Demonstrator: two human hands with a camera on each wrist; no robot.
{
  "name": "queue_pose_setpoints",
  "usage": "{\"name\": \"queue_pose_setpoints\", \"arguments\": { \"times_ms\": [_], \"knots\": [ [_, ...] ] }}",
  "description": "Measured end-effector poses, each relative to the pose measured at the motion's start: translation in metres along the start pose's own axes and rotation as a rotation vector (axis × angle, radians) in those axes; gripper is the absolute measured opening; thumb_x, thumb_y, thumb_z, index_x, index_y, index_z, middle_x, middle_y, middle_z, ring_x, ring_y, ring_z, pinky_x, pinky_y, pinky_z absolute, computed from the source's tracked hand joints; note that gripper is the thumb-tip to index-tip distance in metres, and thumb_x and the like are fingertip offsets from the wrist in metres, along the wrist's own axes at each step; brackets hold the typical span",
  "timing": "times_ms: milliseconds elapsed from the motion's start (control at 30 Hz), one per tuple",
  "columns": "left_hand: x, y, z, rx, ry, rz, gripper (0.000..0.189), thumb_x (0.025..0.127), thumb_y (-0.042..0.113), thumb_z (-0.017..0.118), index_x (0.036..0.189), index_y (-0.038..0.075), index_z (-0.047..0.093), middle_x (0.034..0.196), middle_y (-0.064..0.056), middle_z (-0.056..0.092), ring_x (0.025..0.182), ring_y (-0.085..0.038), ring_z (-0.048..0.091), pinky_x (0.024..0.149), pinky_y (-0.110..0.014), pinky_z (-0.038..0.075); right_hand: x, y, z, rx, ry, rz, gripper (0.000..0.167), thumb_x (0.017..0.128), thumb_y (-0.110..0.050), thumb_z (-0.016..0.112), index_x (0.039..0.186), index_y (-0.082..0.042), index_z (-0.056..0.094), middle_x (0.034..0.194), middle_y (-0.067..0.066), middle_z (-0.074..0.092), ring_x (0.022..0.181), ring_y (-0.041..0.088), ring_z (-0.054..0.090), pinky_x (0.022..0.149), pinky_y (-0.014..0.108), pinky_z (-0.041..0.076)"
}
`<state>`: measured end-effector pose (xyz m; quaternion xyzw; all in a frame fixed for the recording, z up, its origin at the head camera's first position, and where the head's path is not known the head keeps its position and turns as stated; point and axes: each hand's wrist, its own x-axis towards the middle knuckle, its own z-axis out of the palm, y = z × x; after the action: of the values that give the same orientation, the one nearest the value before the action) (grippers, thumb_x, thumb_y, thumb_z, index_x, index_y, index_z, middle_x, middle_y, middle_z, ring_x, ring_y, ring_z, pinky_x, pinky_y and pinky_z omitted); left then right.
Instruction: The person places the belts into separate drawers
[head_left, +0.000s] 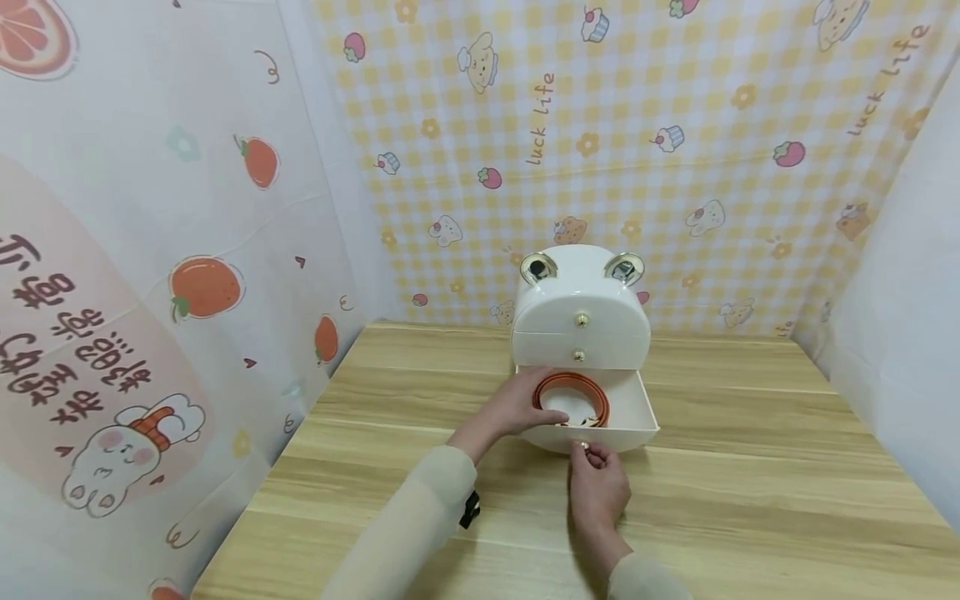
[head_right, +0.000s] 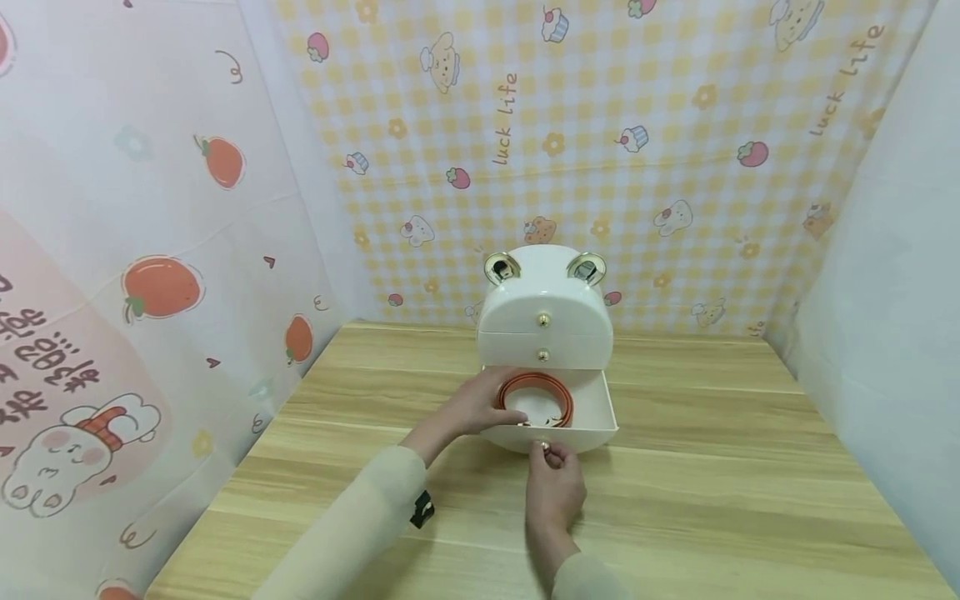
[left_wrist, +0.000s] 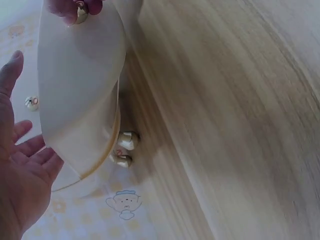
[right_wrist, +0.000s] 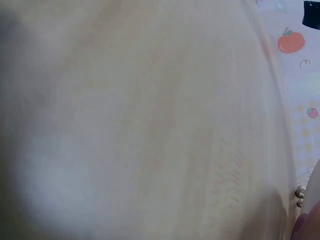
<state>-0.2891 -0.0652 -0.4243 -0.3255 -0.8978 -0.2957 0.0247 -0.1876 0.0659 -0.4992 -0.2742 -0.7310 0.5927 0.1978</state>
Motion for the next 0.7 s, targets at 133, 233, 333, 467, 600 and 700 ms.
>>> {"name": "queue_pose_setpoints", "arguments": {
  "times_ms": [133,233,333,467,600,700],
  "knots": [
    [-0.004,0.000,-0.009,0.024,0.021,-0.047,0.071,0.082,0.039,0.082,0.141,0.013,0.054,0.139,-0.007,0.056,0.129,-0.024,0.050,0.107,-0.038,0.039,0.004,-0.002,0.001,0.011,-0.005,0.009,0.029,0.087,-0.031,0.074,0.099,-0.006,0.069,0.085,0.005,0.070,0.078,0.016,0.060,0.074,0.034,0.042],
    [-0.007,-0.003,-0.013,0.030,0.025,-0.115,0.076,0.082,0.044,0.080,0.145,0.015,0.050,0.145,-0.004,0.051,0.134,-0.023,0.045,0.110,-0.040,0.037,0.007,-0.003,0.002,0.017,-0.007,0.010,0.029,0.087,-0.030,0.075,0.099,-0.005,0.069,0.086,0.007,0.070,0.077,0.015,0.060,0.073,0.032,0.043],
    [-0.011,-0.008,-0.017,0.011,0.038,-0.149,0.079,0.082,0.045,0.080,0.148,0.017,0.047,0.149,-0.002,0.048,0.138,-0.023,0.042,0.111,-0.042,0.036,0.011,-0.004,0.002,0.019,-0.023,0.011,0.029,0.087,-0.030,0.075,0.099,-0.004,0.069,0.087,0.008,0.071,0.076,0.014,0.061,0.070,0.028,0.045],
    [-0.020,-0.019,-0.022,-0.014,0.061,-0.180,0.080,0.083,0.045,0.079,0.150,0.019,0.045,0.151,-0.003,0.045,0.140,-0.024,0.039,0.112,-0.044,0.034,0.015,-0.006,0.003,0.037,-0.063,0.023,0.030,0.088,-0.030,0.074,0.101,-0.003,0.068,0.089,0.009,0.071,0.076,0.012,0.061,0.067,0.025,0.046],
    [-0.030,-0.034,-0.027,-0.042,0.077,-0.233,0.077,0.085,0.043,0.078,0.149,0.015,0.045,0.151,-0.007,0.044,0.140,-0.027,0.038,0.112,-0.047,0.033,0.023,-0.009,0.008,0.063,-0.091,0.054,0.031,0.088,-0.030,0.075,0.102,-0.003,0.067,0.089,0.008,0.071,0.072,0.008,0.060,0.065,0.022,0.046],
    [-0.040,-0.046,-0.030,-0.056,0.080,-0.289,0.079,0.086,0.046,0.076,0.150,0.012,0.044,0.152,-0.009,0.043,0.141,-0.029,0.037,0.112,-0.048,0.032,0.030,-0.011,0.013,0.112,-0.112,0.084,0.030,0.088,-0.027,0.075,0.102,-0.003,0.066,0.087,0.008,0.071,0.066,0.008,0.061,0.060,0.020,0.047]
  ]
}}
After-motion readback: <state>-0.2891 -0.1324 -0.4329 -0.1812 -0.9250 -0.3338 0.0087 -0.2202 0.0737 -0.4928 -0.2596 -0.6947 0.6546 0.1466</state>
